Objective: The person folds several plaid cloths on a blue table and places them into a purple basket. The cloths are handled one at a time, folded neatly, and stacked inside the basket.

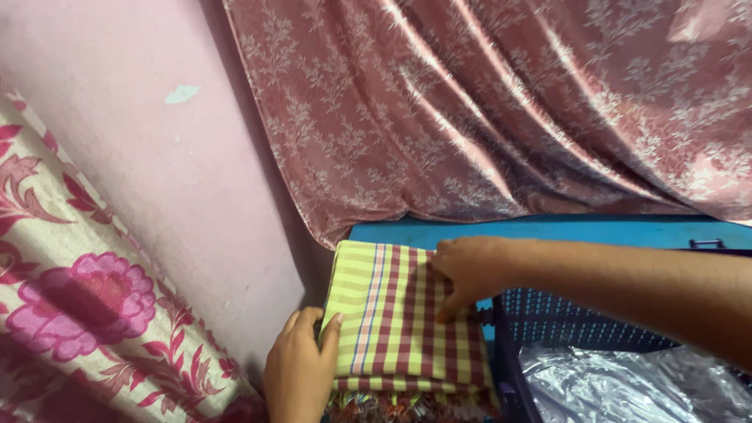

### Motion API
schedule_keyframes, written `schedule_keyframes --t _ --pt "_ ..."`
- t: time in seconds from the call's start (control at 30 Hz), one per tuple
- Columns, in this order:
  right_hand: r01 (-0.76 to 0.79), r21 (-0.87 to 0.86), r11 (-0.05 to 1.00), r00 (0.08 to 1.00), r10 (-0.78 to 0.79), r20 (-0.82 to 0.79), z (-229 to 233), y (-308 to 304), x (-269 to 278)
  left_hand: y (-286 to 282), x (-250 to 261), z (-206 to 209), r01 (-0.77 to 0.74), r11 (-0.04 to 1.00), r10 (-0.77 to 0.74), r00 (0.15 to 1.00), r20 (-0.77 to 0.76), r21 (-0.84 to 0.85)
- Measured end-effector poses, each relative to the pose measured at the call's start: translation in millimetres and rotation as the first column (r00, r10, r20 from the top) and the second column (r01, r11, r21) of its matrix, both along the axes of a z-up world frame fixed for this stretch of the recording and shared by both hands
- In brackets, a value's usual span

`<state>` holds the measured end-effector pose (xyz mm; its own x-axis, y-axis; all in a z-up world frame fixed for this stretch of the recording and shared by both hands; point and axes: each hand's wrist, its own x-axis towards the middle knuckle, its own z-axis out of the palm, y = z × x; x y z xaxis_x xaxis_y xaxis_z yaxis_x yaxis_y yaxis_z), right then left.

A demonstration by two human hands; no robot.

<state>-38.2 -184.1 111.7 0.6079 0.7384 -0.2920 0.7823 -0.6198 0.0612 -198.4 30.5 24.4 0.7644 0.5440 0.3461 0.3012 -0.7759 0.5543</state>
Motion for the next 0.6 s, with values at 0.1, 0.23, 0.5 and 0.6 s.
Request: schedule_keyframes --t 0.1,0.23,0.5,0.6 --pt "0.06 0.03 0.998 0.997 -0.059 -0.045 -9 8 22 3 1 -7 0.023 0.996 -0.019 0.999 0.046 -0.086" --pt "0.358 -0.104 0.928 0.894 -0.372 -0.247 -7 20 50 8 5 -11 0.078 0.985 -0.07 0.996 0.058 -0.152" --pt "0.23 -0.078 0.97 0.97 -0.235 -0.063 -5 27 63 14 12 -18 0.147 0.949 -0.135 0.989 0.062 -0.277" --pt "0.248 0.074 0.966 0.966 -0.252 0.051 5 29 53 17 13 -20 0.16 0.931 -0.147 0.987 0.066 -0.327"
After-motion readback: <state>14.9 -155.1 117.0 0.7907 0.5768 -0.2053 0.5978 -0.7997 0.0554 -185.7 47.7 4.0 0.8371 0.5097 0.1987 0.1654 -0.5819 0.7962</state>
